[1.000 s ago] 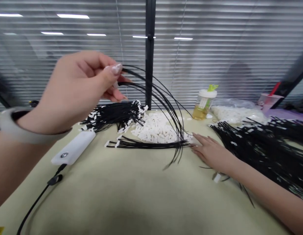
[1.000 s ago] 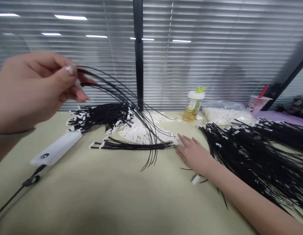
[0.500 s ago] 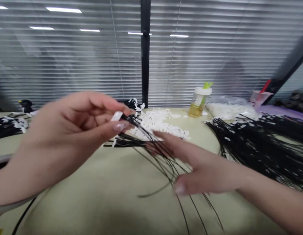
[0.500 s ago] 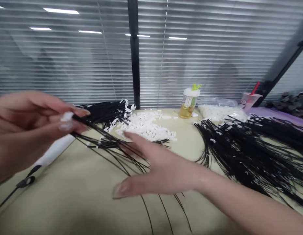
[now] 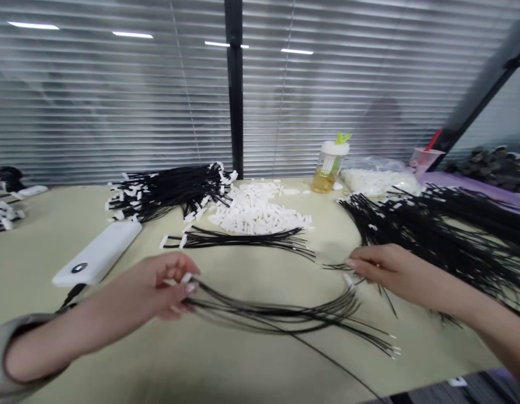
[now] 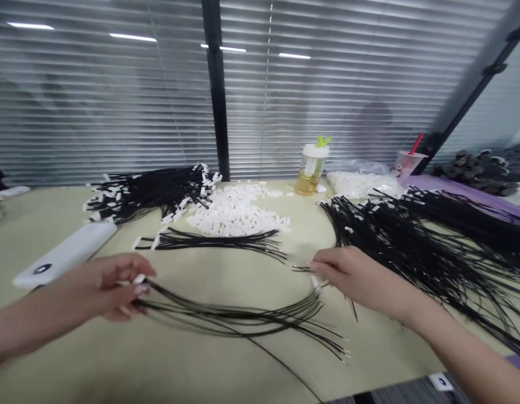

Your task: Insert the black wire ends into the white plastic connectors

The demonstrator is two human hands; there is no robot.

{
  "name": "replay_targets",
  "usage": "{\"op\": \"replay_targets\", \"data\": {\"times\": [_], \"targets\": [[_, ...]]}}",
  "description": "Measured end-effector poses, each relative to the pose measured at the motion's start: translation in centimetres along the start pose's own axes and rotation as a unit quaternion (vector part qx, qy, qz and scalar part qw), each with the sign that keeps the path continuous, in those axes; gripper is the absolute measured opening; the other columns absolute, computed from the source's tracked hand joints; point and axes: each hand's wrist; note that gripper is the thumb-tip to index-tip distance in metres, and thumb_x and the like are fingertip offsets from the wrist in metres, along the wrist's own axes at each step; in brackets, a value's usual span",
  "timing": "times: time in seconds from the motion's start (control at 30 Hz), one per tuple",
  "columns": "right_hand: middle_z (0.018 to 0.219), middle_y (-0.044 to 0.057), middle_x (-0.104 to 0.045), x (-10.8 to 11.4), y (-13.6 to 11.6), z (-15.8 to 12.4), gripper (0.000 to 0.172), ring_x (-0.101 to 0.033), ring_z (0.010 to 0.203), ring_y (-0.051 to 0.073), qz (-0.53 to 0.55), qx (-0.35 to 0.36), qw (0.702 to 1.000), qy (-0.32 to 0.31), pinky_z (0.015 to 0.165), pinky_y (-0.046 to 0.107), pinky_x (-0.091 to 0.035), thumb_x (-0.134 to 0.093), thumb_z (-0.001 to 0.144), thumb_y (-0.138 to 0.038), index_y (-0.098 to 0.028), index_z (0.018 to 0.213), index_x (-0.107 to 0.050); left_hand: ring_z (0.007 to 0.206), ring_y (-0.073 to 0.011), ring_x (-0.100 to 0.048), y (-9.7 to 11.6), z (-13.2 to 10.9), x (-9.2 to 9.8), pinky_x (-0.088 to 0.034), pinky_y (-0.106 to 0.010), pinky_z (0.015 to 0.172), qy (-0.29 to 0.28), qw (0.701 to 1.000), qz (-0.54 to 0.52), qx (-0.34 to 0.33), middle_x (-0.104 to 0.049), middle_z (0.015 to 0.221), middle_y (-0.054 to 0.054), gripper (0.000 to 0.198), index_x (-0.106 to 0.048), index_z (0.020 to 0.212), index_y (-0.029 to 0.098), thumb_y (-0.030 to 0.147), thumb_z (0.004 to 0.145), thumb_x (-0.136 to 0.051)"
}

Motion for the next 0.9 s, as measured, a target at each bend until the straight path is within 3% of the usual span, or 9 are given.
{"op": "replay_targets", "data": {"times": [0.13, 0.3, 0.4, 0.5, 0.57, 0.63, 0.67, 0.8, 0.9], "targets": [[0.055, 0.005, -0.058, -3.3, 1.0, 0.9, 0.043, -0.052, 0.049, 0.015, -0.15, -0.072, 0.986, -0.008, 0.047, 0.026, -0.032, -0.038, 0.082, -0.048, -0.018, 0.055, -0.053, 0.053, -0.0122, -0.059, -1.5, -0.2, -1.6, -0.045, -0.02, 0.049, -0.057, 0.996, 0.0, 0.065, -0.056, 0.056, 0.004, 0.021, -0.051, 0.081, 0.02, 0.04, 0.075, -0.053], [0.054, 0.005, -0.057, -3.9, 1.4, 1.4, 0.038, -0.053, 0.05, 0.016, -0.148, -0.068, 0.987, 0.0, 0.048, 0.027, -0.032, -0.039, 0.081, -0.042, -0.018, 0.055, -0.053, 0.056, -0.0113, -0.061, -1.3, -0.3, -1.1, -0.047, -0.022, 0.052, -0.085, 0.991, -0.055, 0.091, -0.059, 0.074, 0.002, 0.021, -0.051, 0.078, 0.019, 0.039, 0.073, -0.057], [0.056, 0.004, -0.058, -2.7, 1.7, 1.6, 0.037, -0.053, 0.051, 0.013, -0.094, -0.065, 0.993, 0.019, 0.05, 0.026, -0.037, -0.038, 0.083, -0.042, -0.018, 0.061, -0.054, 0.053, -0.0099, -0.06, -1.7, -0.2, 0.0, -0.045, -0.02, 0.05, -0.054, 0.989, -0.083, 0.111, -0.058, 0.072, 0.004, 0.023, -0.05, 0.077, 0.02, 0.04, 0.071, -0.059], [0.071, 0.006, -0.062, -0.3, 1.1, 2.6, 0.034, -0.057, 0.06, 0.013, 0.052, -0.065, 0.991, 0.101, 0.054, 0.025, -0.045, -0.038, 0.084, -0.047, -0.017, 0.078, -0.054, 0.057, -0.0087, -0.059, -2.5, -0.2, 0.6, -0.047, -0.02, 0.056, -0.009, 0.981, -0.15, 0.12, -0.058, 0.073, 0.004, 0.023, -0.05, 0.079, 0.02, 0.039, 0.071, -0.061], [0.085, 0.01, -0.063, 1.6, -0.1, 3.7, 0.032, -0.061, 0.067, 0.013, 0.184, -0.037, 0.966, 0.176, 0.061, 0.025, -0.049, -0.044, 0.082, -0.048, -0.016, 0.085, -0.051, 0.06, -0.0087, -0.059, -2.9, -0.1, 0.5, -0.047, -0.02, 0.058, -0.012, 0.974, -0.188, 0.124, -0.058, 0.075, 0.003, 0.024, -0.05, 0.078, 0.019, 0.039, 0.071, -0.062], [0.079, 0.008, -0.062, 3.6, -1.8, 4.8, 0.03, -0.061, 0.065, 0.011, 0.261, -0.007, 0.926, 0.273, 0.064, 0.026, -0.05, -0.05, 0.08, -0.045, -0.016, 0.085, -0.052, 0.06, -0.0086, -0.059, -3.1, 0.1, 0.0, -0.047, -0.02, 0.058, -0.02, 0.968, -0.219, 0.122, -0.058, 0.077, 0.002, 0.024, -0.05, 0.077, 0.019, 0.038, 0.07, -0.063], [0.074, 0.006, -0.062, 4.6, -2.6, 5.2, 0.028, -0.061, 0.063, 0.01, 0.264, 0.004, 0.918, 0.296, 0.063, 0.027, -0.049, -0.053, 0.078, -0.043, -0.015, 0.083, -0.054, 0.06, -0.0085, -0.059, -3.3, 0.2, -0.2, -0.047, -0.021, 0.058, -0.017, 0.965, -0.234, 0.118, -0.057, 0.078, 0.002, 0.024, -0.05, 0.076, 0.018, 0.038, 0.07, -0.063], [0.057, 0.001, -0.059, 7.5, -4.8, 5.6, 0.024, -0.053, 0.049, 0.004, 0.122, -0.031, 0.962, 0.242, 0.052, 0.023, -0.043, -0.06, 0.073, -0.035, -0.012, 0.075, -0.061, 0.061, -0.0082, -0.058, -4.0, 0.8, -0.4, -0.048, -0.022, 0.062, 0.01, 0.954, -0.284, 0.097, -0.055, 0.076, 0.003, 0.023, -0.05, 0.074, 0.018, 0.035, 0.069, -0.064], [0.056, -0.001, -0.059, 7.9, -6.2, 5.3, 0.022, -0.051, 0.048, 0.003, 0.045, -0.046, 0.947, 0.314, 0.049, 0.021, -0.041, -0.063, 0.069, -0.034, -0.014, 0.076, -0.065, 0.059, -0.0075, -0.057, -4.2, 1.0, -1.0, -0.047, -0.022, 0.061, -0.001, 0.955, -0.282, 0.091, -0.055, 0.075, 0.004, 0.022, -0.048, 0.073, 0.017, 0.034, 0.071, -0.063]]}}
Point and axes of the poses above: each hand's wrist, its own z-axis towards the middle knuckle, its own x-axis out of the back of the hand, y = z × x
